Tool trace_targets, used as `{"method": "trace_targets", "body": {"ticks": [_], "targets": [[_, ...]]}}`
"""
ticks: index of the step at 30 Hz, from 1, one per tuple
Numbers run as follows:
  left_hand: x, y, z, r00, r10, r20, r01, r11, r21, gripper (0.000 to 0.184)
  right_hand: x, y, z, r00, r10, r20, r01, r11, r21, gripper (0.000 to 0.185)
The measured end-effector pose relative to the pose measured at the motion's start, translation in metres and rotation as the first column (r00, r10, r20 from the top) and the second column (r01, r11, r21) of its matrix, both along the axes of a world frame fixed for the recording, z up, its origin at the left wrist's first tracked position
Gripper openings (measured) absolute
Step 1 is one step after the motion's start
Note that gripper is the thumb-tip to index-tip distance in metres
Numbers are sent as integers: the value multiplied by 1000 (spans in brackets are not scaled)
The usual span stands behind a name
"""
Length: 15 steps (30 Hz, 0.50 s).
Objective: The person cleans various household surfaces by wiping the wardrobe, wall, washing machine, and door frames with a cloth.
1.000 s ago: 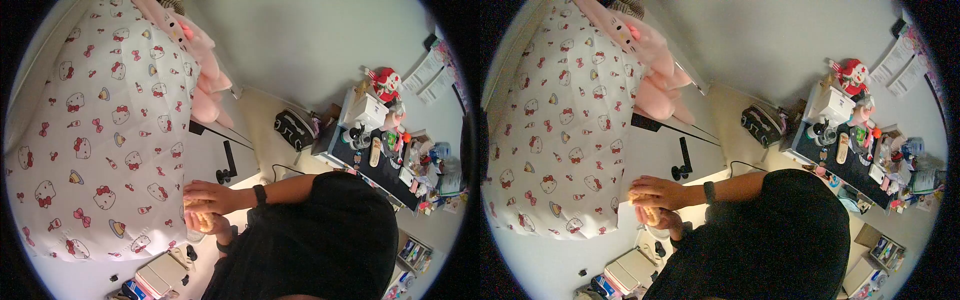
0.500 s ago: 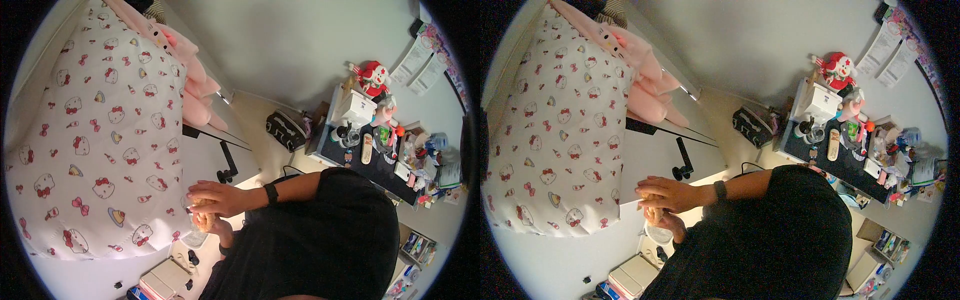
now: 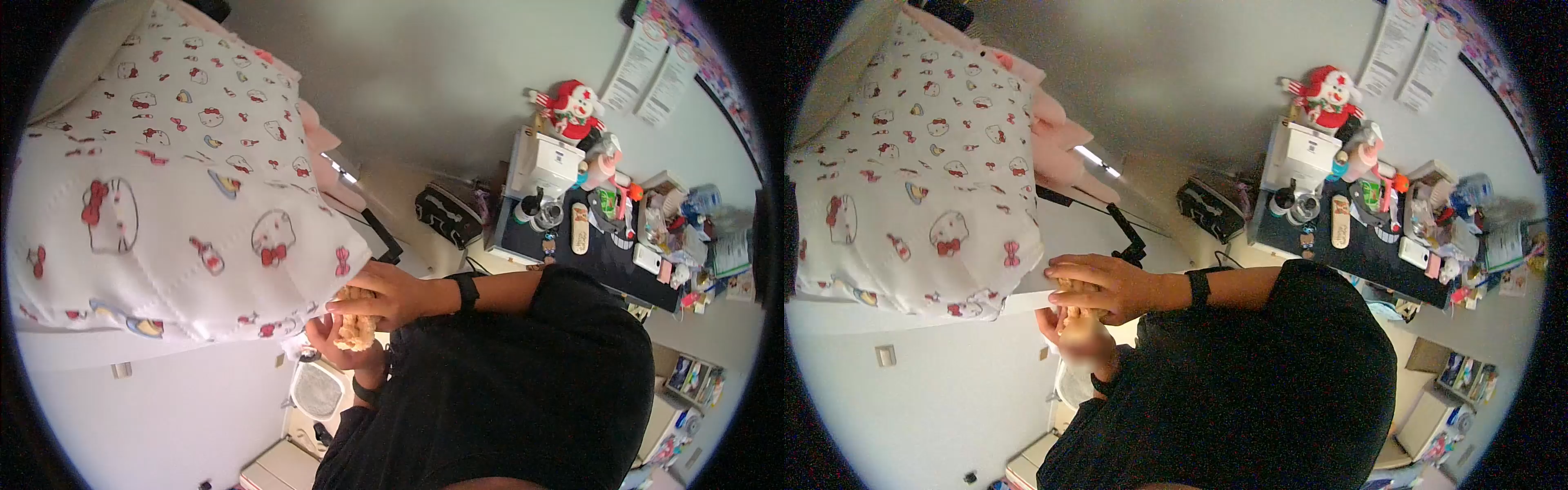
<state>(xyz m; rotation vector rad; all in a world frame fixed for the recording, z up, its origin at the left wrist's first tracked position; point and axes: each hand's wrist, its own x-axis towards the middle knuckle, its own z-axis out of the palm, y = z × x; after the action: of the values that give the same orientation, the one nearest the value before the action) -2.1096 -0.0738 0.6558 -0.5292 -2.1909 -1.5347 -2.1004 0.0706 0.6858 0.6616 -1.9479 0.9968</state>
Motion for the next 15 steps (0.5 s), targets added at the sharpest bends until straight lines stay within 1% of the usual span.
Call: {"method": "trace_targets", "body": {"ticks": [3,5,8,11,13,15], "targets": [[0,10,0,998,-7,-61,5,999,-37,61,8,12,8,996,-75,-45,73,997,-34,64],[-7,19,-8,993,-69,-99,69,998,-5,60,11,23,7,989,-134,-66,131,990,-56,65],[-7,41,-3,982,-168,-89,171,985,31,58,17,39,6,967,-245,-74,240,968,-68,66],[-10,63,6,931,-293,-217,292,956,-39,55,26,53,-2,933,-355,-62,350,933,-80,66],[-10,74,9,887,-365,-284,376,926,-17,44,34,58,-2,913,-407,-28,404,911,-85,69],[-7,86,16,853,-386,-351,430,901,54,26,41,63,-2,899,-438,12,438,895,-91,74]]}}
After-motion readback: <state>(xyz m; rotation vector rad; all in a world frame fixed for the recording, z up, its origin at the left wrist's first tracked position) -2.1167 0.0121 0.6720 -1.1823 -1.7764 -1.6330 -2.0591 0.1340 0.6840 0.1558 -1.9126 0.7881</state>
